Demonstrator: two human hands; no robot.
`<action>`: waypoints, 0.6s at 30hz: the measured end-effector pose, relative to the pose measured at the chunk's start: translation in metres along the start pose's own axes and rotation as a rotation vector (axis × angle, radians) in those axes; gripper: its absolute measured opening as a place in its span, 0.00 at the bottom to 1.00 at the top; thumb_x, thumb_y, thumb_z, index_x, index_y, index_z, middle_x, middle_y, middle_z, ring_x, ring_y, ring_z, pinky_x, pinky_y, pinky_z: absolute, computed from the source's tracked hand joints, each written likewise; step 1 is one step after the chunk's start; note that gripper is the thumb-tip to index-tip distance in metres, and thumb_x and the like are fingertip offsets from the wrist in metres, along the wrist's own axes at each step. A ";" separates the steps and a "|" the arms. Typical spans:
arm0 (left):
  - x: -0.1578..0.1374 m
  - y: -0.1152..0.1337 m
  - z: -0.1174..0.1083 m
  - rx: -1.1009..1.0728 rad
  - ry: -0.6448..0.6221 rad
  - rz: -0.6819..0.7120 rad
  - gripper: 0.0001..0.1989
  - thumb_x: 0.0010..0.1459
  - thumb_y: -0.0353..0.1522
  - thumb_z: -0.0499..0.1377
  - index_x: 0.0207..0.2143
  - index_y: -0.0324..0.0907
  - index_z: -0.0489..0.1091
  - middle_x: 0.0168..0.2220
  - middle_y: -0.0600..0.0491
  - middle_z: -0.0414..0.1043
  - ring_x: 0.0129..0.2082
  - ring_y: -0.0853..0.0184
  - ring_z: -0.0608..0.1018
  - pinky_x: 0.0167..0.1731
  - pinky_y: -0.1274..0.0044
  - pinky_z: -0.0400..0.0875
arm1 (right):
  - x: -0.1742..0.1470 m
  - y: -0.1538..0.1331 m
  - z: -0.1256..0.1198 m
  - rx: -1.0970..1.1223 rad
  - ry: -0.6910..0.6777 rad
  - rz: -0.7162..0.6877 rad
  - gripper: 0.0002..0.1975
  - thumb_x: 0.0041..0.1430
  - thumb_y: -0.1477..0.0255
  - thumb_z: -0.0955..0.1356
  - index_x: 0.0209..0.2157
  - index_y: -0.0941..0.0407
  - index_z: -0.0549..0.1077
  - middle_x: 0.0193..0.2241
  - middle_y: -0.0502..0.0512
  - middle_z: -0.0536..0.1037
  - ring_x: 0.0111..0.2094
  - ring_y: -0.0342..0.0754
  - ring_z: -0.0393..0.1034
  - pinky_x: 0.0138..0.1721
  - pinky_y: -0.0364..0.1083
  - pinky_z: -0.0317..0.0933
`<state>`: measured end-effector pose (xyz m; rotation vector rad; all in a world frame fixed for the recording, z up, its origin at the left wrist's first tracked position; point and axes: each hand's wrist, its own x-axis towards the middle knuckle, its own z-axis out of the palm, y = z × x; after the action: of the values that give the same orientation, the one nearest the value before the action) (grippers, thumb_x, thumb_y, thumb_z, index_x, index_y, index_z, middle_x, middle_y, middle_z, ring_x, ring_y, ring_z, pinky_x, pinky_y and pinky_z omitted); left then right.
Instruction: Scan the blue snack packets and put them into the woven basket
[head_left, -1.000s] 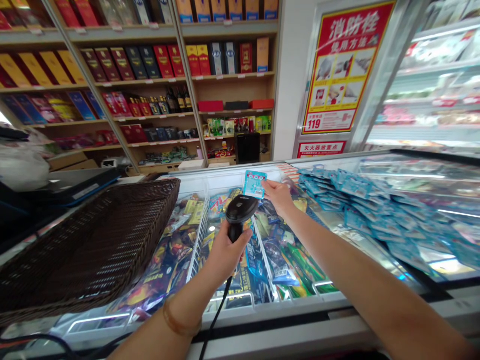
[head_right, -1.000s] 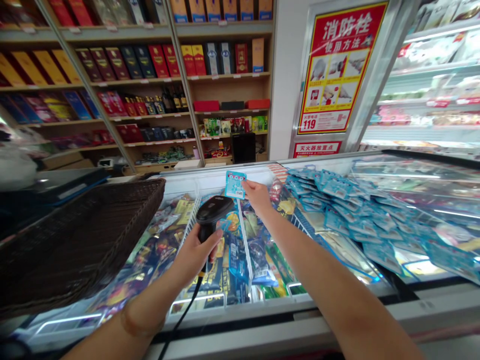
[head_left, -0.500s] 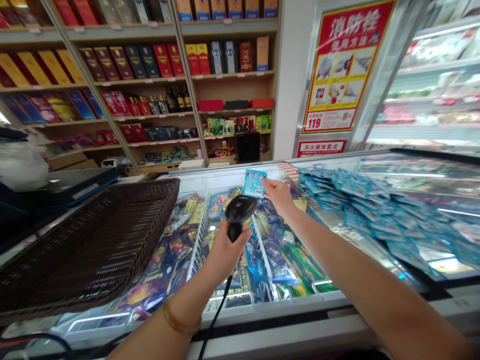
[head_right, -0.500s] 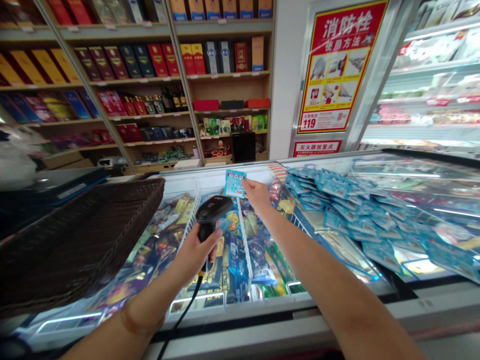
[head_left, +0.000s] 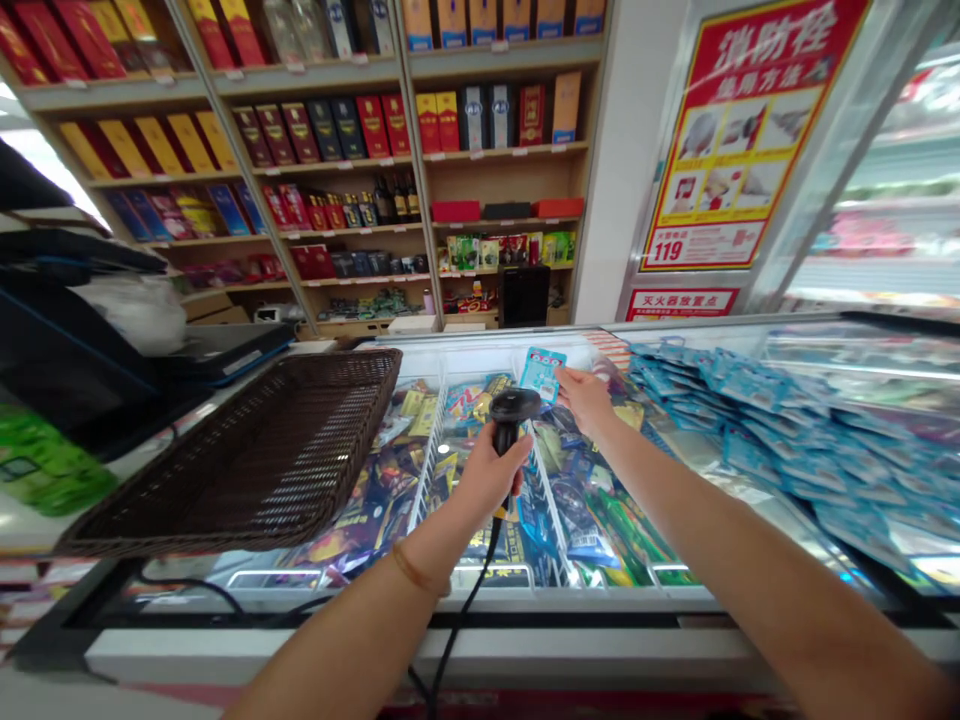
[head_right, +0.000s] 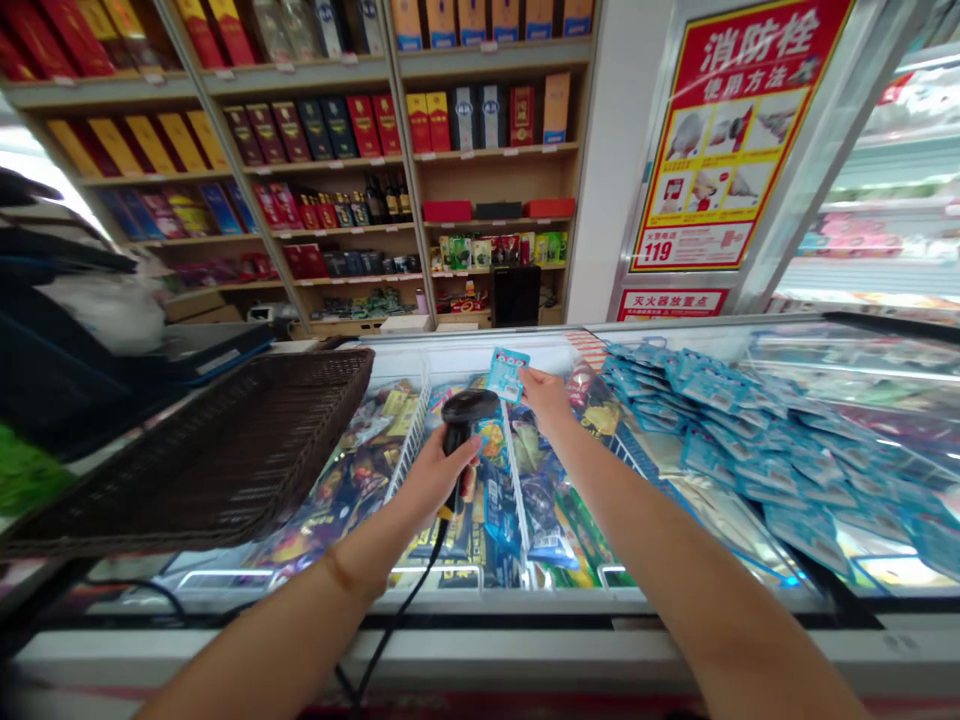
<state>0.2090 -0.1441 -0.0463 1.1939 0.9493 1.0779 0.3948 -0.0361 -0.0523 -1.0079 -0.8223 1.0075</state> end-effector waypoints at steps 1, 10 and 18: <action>0.000 0.008 -0.001 -0.023 0.016 -0.014 0.25 0.50 0.47 0.69 0.38 0.44 0.61 0.23 0.59 0.66 0.14 0.75 0.65 0.15 0.81 0.59 | 0.000 -0.003 0.007 0.006 -0.002 0.018 0.06 0.52 0.68 0.74 0.30 0.56 0.78 0.24 0.54 0.81 0.36 0.53 0.80 0.44 0.53 0.74; -0.011 0.129 -0.090 -0.022 0.285 0.193 0.18 0.53 0.39 0.68 0.36 0.42 0.62 0.24 0.57 0.68 0.15 0.75 0.67 0.15 0.82 0.61 | -0.003 -0.037 0.145 -0.061 -0.198 0.038 0.06 0.60 0.77 0.70 0.27 0.58 0.75 0.21 0.52 0.79 0.26 0.45 0.77 0.38 0.48 0.75; -0.029 0.157 -0.201 0.015 0.598 0.204 0.14 0.55 0.35 0.66 0.34 0.41 0.62 0.21 0.58 0.66 0.15 0.74 0.67 0.14 0.84 0.63 | -0.036 0.002 0.274 -0.176 -0.324 0.153 0.07 0.59 0.78 0.70 0.28 0.58 0.71 0.19 0.49 0.73 0.22 0.42 0.72 0.31 0.43 0.73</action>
<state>-0.0125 -0.1188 0.0817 1.0077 1.3057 1.6449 0.1354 0.0073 0.0325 -1.0845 -1.1284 1.2673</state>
